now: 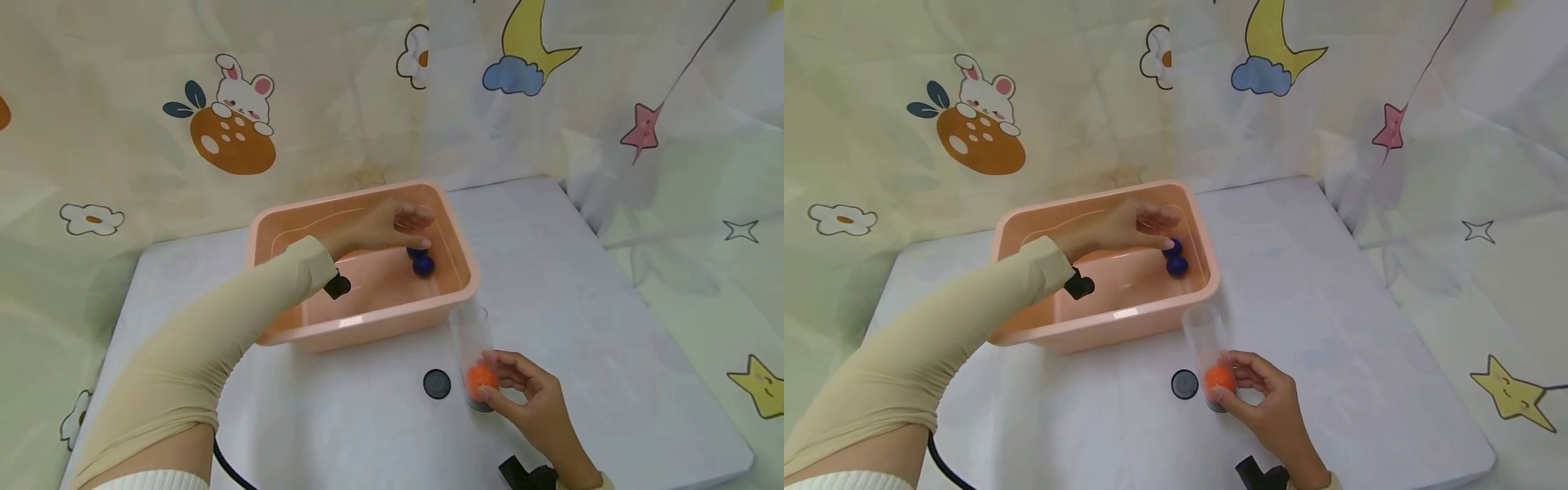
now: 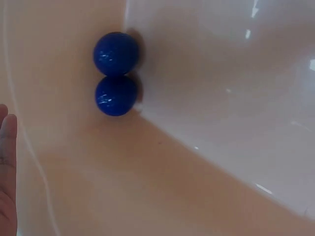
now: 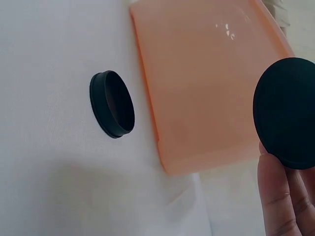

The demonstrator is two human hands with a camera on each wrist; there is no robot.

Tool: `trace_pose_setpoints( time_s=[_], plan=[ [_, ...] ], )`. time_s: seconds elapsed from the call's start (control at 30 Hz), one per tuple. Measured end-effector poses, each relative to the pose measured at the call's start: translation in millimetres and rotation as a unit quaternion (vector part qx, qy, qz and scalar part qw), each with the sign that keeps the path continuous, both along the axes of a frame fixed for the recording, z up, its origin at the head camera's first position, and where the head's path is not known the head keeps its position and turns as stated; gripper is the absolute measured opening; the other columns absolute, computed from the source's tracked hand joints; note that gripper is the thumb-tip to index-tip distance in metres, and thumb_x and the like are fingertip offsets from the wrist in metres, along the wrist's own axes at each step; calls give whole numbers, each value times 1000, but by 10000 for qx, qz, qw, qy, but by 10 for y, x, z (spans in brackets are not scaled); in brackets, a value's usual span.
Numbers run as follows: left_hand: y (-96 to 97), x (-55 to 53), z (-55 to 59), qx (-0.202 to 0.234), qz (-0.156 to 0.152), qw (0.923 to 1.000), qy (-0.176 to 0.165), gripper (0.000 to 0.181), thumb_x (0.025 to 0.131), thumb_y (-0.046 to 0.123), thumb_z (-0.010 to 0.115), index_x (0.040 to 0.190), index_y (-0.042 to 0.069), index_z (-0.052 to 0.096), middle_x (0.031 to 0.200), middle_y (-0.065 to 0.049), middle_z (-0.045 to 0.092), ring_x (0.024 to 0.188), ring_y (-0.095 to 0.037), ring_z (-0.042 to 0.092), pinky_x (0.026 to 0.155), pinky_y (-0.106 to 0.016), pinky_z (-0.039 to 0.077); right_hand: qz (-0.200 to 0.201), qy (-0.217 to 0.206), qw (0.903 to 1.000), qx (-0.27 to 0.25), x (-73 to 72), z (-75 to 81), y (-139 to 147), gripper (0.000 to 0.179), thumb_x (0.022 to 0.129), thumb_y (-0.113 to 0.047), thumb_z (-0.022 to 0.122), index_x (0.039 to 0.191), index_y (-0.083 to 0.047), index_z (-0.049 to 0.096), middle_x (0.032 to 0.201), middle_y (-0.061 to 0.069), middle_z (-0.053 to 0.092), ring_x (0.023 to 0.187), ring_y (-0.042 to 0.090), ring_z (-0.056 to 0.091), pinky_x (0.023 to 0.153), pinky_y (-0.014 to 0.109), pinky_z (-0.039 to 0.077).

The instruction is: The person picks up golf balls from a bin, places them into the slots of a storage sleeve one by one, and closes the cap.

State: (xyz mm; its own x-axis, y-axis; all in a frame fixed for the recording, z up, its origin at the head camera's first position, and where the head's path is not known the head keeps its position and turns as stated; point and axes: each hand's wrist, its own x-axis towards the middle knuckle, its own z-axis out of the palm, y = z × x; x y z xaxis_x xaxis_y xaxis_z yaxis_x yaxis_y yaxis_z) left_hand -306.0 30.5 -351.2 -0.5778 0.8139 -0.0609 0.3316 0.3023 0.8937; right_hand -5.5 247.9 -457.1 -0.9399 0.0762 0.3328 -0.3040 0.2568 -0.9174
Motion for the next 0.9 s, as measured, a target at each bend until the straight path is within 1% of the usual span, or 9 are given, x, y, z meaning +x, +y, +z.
trace_pose_setpoints(
  time_s=[0.13, 0.27, 0.37, 0.5, 0.67, 0.73, 0.9],
  plan=[
    [47, -47, -112, -146, -40, 9998, 94, 50, 97, 5, 81, 141, -11, 63, 142, -26, 67, 133, -41, 65, 110, -35, 55, 26, 29, 10000, -18, -26, -8, 6, 48, 77, 24, 81, 122, 10, 71, 123, -11, 76, 96, 4, 74, 81, 17, 61],
    [60, -96, -212, -315, -119, 9992, 230, 47, 96, 7, 83, 137, -9, 66, 138, -25, 69, 130, -40, 67, 109, -37, 57, 17, 6, 10000, -22, -40, -6, 6, 47, 78, 24, 81, 122, 10, 70, 123, -12, 76, 96, 3, 74, 81, 17, 61],
    [68, -146, -310, -449, -177, 9986, 215, 44, 96, 7, 83, 134, -9, 68, 136, -25, 70, 129, -40, 67, 110, -38, 56, -36, -70, 10000, 5, -41, -10, 1, 45, 78, 23, 81, 120, 11, 71, 121, -13, 76, 95, 3, 74, 79, 17, 62],
    [94, -196, -450, -559, -221, 9981, 146, 44, 96, 7, 83, 135, -10, 68, 136, -24, 71, 128, -39, 67, 110, -37, 55, -111, -198, 9997, 28, -27, -30, 8, 43, 79, 22, 82, 119, 11, 71, 119, -14, 76, 94, 3, 75, 78, 19, 63],
    [144, -239, -600, -482, -309, 9982, 167, 44, 94, 3, 83, 133, -12, 69, 134, -25, 72, 126, -41, 68, 110, -38, 56, -128, -227, 9997, -27, -23, -64, 28, 44, 79, 21, 82, 119, 11, 70, 119, -13, 76, 95, 4, 75, 78, 19, 63],
    [162, -247, -647, -423, -334, 9984, 171, 42, 93, 1, 83, 130, -14, 69, 132, -27, 72, 124, -43, 69, 109, -38, 57, -92, -174, 9998, -99, -27, -80, 32, 44, 79, 22, 82, 120, 11, 70, 120, -12, 77, 95, 4, 75, 78, 19, 63],
    [200, -261, -757, -252, -460, 9981, 333, 35, 90, -3, 84, 120, -15, 71, 121, -28, 75, 115, -42, 72, 104, -38, 60, -25, -81, 9997, -226, -27, -116, 42, 45, 78, 24, 81, 120, 11, 70, 121, -11, 76, 96, 4, 75, 79, 19, 63]
  ],
)
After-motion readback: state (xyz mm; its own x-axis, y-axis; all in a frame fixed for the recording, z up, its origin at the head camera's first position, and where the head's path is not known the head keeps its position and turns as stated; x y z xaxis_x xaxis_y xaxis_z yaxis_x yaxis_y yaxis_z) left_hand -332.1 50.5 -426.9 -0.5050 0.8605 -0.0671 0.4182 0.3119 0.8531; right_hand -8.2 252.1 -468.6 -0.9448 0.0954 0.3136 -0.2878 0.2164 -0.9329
